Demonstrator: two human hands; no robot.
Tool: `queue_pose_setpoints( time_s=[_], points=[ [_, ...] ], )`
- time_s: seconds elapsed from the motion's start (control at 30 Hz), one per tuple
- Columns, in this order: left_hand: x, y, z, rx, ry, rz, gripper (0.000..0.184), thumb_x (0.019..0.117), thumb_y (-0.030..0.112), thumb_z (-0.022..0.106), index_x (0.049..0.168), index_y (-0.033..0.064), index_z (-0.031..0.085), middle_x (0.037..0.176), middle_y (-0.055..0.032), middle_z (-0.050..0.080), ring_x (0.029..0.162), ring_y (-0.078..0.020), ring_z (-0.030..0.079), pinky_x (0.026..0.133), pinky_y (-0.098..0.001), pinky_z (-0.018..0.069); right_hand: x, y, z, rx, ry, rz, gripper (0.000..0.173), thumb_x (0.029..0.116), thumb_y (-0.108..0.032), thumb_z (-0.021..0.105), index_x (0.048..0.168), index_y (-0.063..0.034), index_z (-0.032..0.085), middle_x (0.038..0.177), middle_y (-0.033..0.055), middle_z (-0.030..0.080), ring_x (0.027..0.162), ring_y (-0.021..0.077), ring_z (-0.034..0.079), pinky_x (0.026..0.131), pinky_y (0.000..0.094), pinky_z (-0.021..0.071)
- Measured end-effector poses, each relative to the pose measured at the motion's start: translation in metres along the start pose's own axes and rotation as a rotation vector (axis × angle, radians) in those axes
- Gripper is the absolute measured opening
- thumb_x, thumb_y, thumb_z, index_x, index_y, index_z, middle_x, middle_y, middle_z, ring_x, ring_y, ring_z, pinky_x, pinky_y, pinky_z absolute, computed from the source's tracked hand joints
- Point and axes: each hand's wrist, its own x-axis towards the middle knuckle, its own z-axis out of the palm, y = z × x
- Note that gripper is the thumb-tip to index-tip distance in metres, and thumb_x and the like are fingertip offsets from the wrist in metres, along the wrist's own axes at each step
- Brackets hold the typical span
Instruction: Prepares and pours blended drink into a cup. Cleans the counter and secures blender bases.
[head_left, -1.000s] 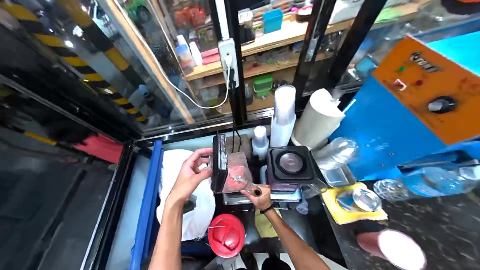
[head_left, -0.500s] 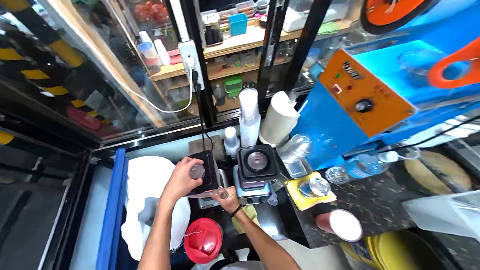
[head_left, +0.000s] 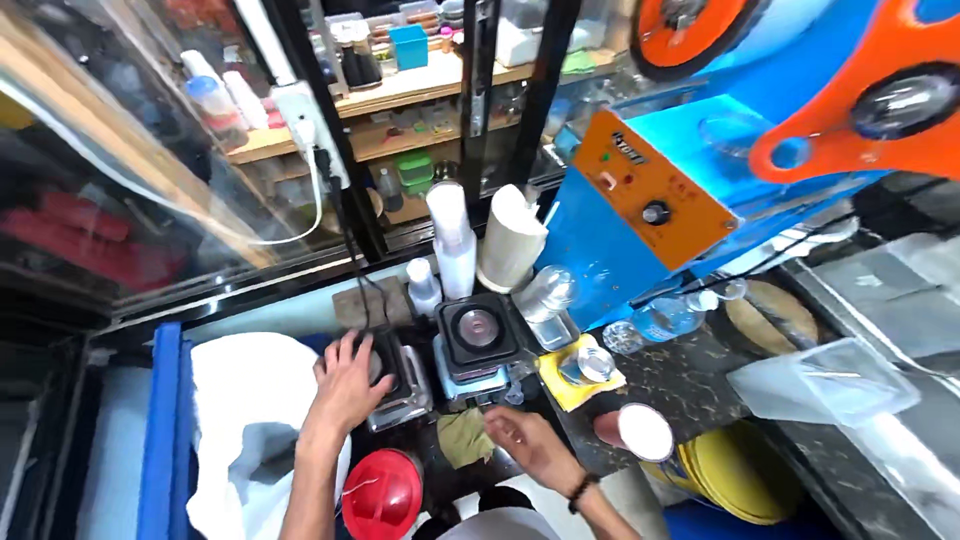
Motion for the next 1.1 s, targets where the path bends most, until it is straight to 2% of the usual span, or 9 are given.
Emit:
queue_pose_setpoints(
  time_s=[0.1, 0.17, 0.23, 0.3, 0.5, 0.8, 0.97, 1.03, 1.1],
  points=[
    [-0.043, -0.026, 0.014, -0.563, 0.633, -0.153, 0.048, 0.1044, 0.030, 0.041, 0.138, -0.0001, 0.058, 0.142, -0.0137, 0.058, 0.135, -0.0248, 0.052, 0.115, -0.0461, 0.0400, 0.038, 0.031, 0.038, 0.195, -0.165, 0.059, 0.036, 0.1071, -0.028, 0.049, 0.127, -0.0036, 0.067, 0.117, 0.0112, 0.073, 0.109, 0.0207, 0.070, 0.099, 0.0422, 0.0558],
    [-0.055, -0.057, 0.069, -0.933, 1.057, -0.483, 0.037, 0.1075, 0.013, 0.031, 0.123, -0.0139, 0.052, 0.106, -0.0161, 0.062, 0.093, -0.0166, 0.063, 0.086, -0.0350, 0.0548, 0.082, 0.053, 0.088, 0.420, -0.107, 0.102, 0.044, 0.1097, -0.028, 0.041, 0.140, 0.0000, 0.057, 0.137, 0.0151, 0.064, 0.127, 0.0224, 0.062, 0.109, 0.0417, 0.0497],
    [-0.054, -0.085, 0.140, -1.012, 0.920, -0.817, 0.037, 0.1090, 0.012, 0.034, 0.123, -0.0158, 0.054, 0.103, -0.0230, 0.064, 0.088, -0.0225, 0.063, 0.083, -0.0387, 0.0551, 0.132, 0.073, 0.128, 0.606, 0.001, 0.060, 0.053, 0.1110, -0.029, 0.032, 0.154, 0.0011, 0.041, 0.160, 0.0168, 0.041, 0.148, 0.0230, 0.040, 0.123, 0.0432, 0.0342],
    [-0.044, -0.101, 0.194, -0.911, 0.546, -0.825, 0.034, 0.1033, 0.009, 0.050, 0.128, -0.0120, 0.058, 0.120, -0.0270, 0.066, 0.113, -0.0307, 0.065, 0.103, -0.0468, 0.0504, 0.179, 0.087, 0.151, 0.644, 0.061, 0.041, 0.059, 0.1114, -0.032, 0.024, 0.160, 0.0009, 0.027, 0.169, 0.0178, 0.024, 0.156, 0.0236, 0.025, 0.128, 0.0429, 0.0220],
    [-0.031, -0.116, 0.250, -0.975, 0.086, -0.813, 0.043, 0.1049, 0.012, 0.052, 0.140, -0.0116, 0.048, 0.137, -0.0283, 0.056, 0.121, -0.0313, 0.057, 0.103, -0.0431, 0.0465, 0.221, 0.081, 0.168, 0.671, -0.056, 0.202, 0.061, 0.1123, -0.028, 0.026, 0.166, -0.0138, 0.001, 0.173, 0.0115, 0.002, 0.158, 0.0231, 0.016, 0.126, 0.0464, 0.0238],
    [-0.049, -0.121, 0.228, -0.974, -0.059, -0.890, 0.041, 0.1059, 0.014, 0.052, 0.142, -0.0044, 0.049, 0.138, -0.0216, 0.057, 0.123, -0.0246, 0.057, 0.105, -0.0423, 0.0465, 0.210, 0.080, 0.166, 0.722, -0.107, 0.286, 0.061, 0.1124, -0.022, 0.029, 0.166, -0.0125, 0.003, 0.173, 0.0143, 0.006, 0.157, 0.0259, 0.020, 0.124, 0.0471, 0.0286],
    [-0.118, -0.020, 0.212, -0.771, 0.419, -0.765, 0.036, 0.1068, 0.010, 0.038, 0.119, -0.0141, 0.061, 0.111, -0.0266, 0.068, 0.107, -0.0324, 0.067, 0.100, -0.0482, 0.0524, 0.082, 0.101, 0.129, 0.450, 0.315, 0.238, 0.032, 0.1052, -0.011, 0.047, 0.125, 0.0073, 0.064, 0.125, 0.0209, 0.068, 0.118, 0.0260, 0.066, 0.105, 0.0421, 0.0525],
    [-0.129, 0.050, 0.233, -0.910, 0.453, -0.512, 0.035, 0.1017, 0.006, 0.036, 0.113, -0.0140, 0.063, 0.109, -0.0210, 0.071, 0.104, -0.0246, 0.070, 0.096, -0.0416, 0.0563, 0.063, 0.139, 0.118, 0.400, 0.527, 0.213, 0.039, 0.1039, -0.007, 0.044, 0.138, 0.0099, 0.052, 0.139, 0.0265, 0.058, 0.130, 0.0310, 0.057, 0.111, 0.0441, 0.0472],
    [-0.096, 0.084, 0.262, -1.116, 0.235, -0.330, 0.053, 0.1061, 0.024, 0.031, 0.144, -0.0085, 0.048, 0.152, -0.0219, 0.048, 0.142, -0.0268, 0.047, 0.118, -0.0440, 0.0395, 0.079, 0.173, 0.109, 0.405, 0.658, 0.138, 0.052, 0.1064, -0.016, 0.037, 0.153, 0.0085, 0.035, 0.157, 0.0293, 0.038, 0.147, 0.0342, 0.039, 0.122, 0.0432, 0.0343]
  ],
)
